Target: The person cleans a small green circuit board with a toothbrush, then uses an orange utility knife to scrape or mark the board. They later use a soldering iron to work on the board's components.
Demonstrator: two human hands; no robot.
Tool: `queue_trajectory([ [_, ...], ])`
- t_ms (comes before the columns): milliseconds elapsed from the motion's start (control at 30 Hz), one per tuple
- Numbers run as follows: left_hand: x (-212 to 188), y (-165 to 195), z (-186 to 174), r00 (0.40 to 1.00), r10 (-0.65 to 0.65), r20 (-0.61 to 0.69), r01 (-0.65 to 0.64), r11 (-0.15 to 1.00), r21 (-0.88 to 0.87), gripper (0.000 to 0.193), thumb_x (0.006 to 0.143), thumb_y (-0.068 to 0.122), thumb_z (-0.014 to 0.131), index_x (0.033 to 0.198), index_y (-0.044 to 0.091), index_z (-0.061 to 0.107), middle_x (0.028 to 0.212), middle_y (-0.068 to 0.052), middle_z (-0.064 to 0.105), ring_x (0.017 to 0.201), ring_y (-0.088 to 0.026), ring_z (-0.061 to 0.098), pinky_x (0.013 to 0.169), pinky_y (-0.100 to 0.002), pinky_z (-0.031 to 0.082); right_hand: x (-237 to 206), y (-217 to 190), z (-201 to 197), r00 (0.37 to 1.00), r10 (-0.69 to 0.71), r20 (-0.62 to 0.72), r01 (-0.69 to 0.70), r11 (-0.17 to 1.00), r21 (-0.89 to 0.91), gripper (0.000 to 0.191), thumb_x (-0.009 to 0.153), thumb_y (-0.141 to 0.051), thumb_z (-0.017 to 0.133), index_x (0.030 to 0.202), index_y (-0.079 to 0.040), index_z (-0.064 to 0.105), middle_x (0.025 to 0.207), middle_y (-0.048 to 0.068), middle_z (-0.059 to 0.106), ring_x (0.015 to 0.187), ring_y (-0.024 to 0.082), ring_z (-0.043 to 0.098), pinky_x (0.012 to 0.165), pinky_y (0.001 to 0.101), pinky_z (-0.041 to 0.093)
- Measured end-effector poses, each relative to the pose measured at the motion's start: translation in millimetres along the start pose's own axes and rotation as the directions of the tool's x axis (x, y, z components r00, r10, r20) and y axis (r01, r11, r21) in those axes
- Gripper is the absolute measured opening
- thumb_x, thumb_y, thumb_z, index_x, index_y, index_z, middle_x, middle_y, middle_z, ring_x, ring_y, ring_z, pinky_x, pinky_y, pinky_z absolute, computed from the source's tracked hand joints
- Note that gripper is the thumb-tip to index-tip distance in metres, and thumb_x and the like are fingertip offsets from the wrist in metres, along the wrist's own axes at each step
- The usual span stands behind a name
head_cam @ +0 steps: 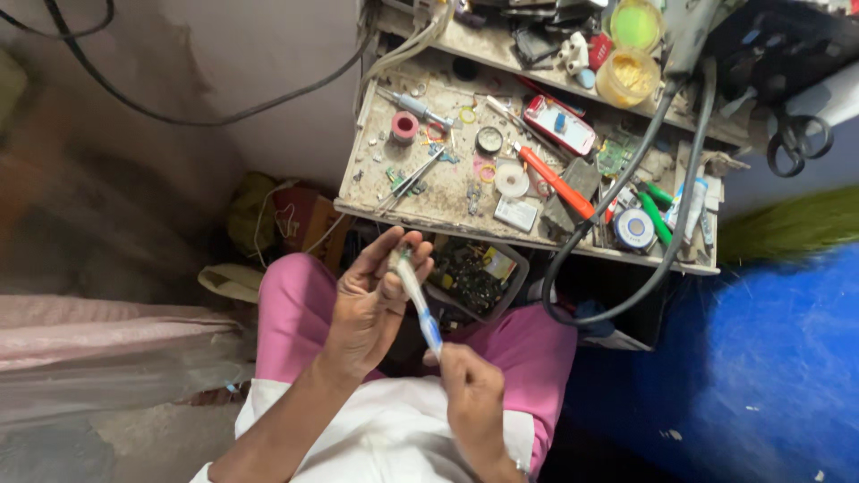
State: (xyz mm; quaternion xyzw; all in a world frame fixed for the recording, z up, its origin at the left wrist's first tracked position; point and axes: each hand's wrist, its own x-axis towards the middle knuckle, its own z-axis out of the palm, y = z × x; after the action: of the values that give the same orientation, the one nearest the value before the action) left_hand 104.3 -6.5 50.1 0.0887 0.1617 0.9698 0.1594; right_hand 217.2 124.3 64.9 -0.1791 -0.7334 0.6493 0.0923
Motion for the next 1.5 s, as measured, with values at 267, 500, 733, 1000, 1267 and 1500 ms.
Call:
queue_trajectory([
  [267,2,3,3,1.0,-0.003,0.014,0.003,1.0,0.004,0.065,0.093,0.012,0.076,0.151,0.002,0.047,0.144,-0.014,0.061,0.135,-0.028,0.058,0.123,-0.043,0.045,3,2,-2,0.976,-0.217,0.006,0.215,0.966,-0.141,0.026,0.102,-0.015,0.059,0.092,0.002,0.076,0.07,-0.002,0.064,0.057,0.004,0.046,0.05,0.0231,0.039],
  [500,3,5,6,0.999,-0.034,-0.003,0.034,0.999,0.019,0.072,0.092,0.017,0.078,0.154,0.002,0.043,0.145,-0.015,0.059,0.135,-0.029,0.057,0.122,-0.044,0.043,3,-11,4,0.998,-0.067,0.001,0.067,0.994,-0.084,0.026,0.102,-0.013,0.061,0.09,0.003,0.077,0.062,-0.002,0.053,0.053,0.005,0.04,0.049,0.024,0.031],
  [733,4,10,13,0.999,-0.031,0.031,0.03,0.998,0.06,0.077,0.093,0.019,0.077,0.157,0.002,0.036,0.144,-0.015,0.059,0.135,-0.028,0.058,0.122,-0.045,0.043,4,-3,-2,0.981,-0.182,0.063,0.189,0.973,-0.135,0.025,0.102,-0.014,0.061,0.091,0.002,0.077,0.065,-0.005,0.057,0.056,0.001,0.046,0.047,0.0235,0.034],
  [1000,6,11,9,0.999,-0.052,0.017,0.051,0.997,0.064,0.084,0.091,0.024,0.078,0.159,0.004,0.033,0.142,-0.015,0.06,0.132,-0.028,0.06,0.119,-0.045,0.046,9,9,-8,0.965,-0.257,0.054,0.262,0.953,-0.155,0.024,0.103,-0.015,0.063,0.093,0.001,0.078,0.07,-0.002,0.065,0.059,0.003,0.049,0.051,0.0229,0.037],
  [1267,5,11,8,0.995,-0.058,0.08,0.057,0.998,0.017,0.088,0.091,0.025,0.078,0.162,0.007,0.029,0.141,-0.014,0.062,0.133,-0.028,0.059,0.121,-0.044,0.044,6,-6,-7,0.999,-0.017,0.044,0.021,0.993,-0.115,0.027,0.102,-0.017,0.063,0.091,0.002,0.079,0.058,-0.001,0.05,0.052,0.006,0.039,0.048,0.0241,0.029],
  [1500,5,14,9,0.996,-0.092,0.017,0.092,0.995,0.037,0.088,0.092,0.026,0.077,0.161,0.007,0.027,0.14,-0.014,0.06,0.134,-0.027,0.058,0.121,-0.044,0.044,14,-3,-9,0.945,-0.323,0.047,0.325,0.92,-0.22,0.022,0.101,-0.012,0.061,0.09,0.001,0.075,0.071,0.001,0.066,0.056,0.005,0.052,0.05,0.0241,0.042],
])
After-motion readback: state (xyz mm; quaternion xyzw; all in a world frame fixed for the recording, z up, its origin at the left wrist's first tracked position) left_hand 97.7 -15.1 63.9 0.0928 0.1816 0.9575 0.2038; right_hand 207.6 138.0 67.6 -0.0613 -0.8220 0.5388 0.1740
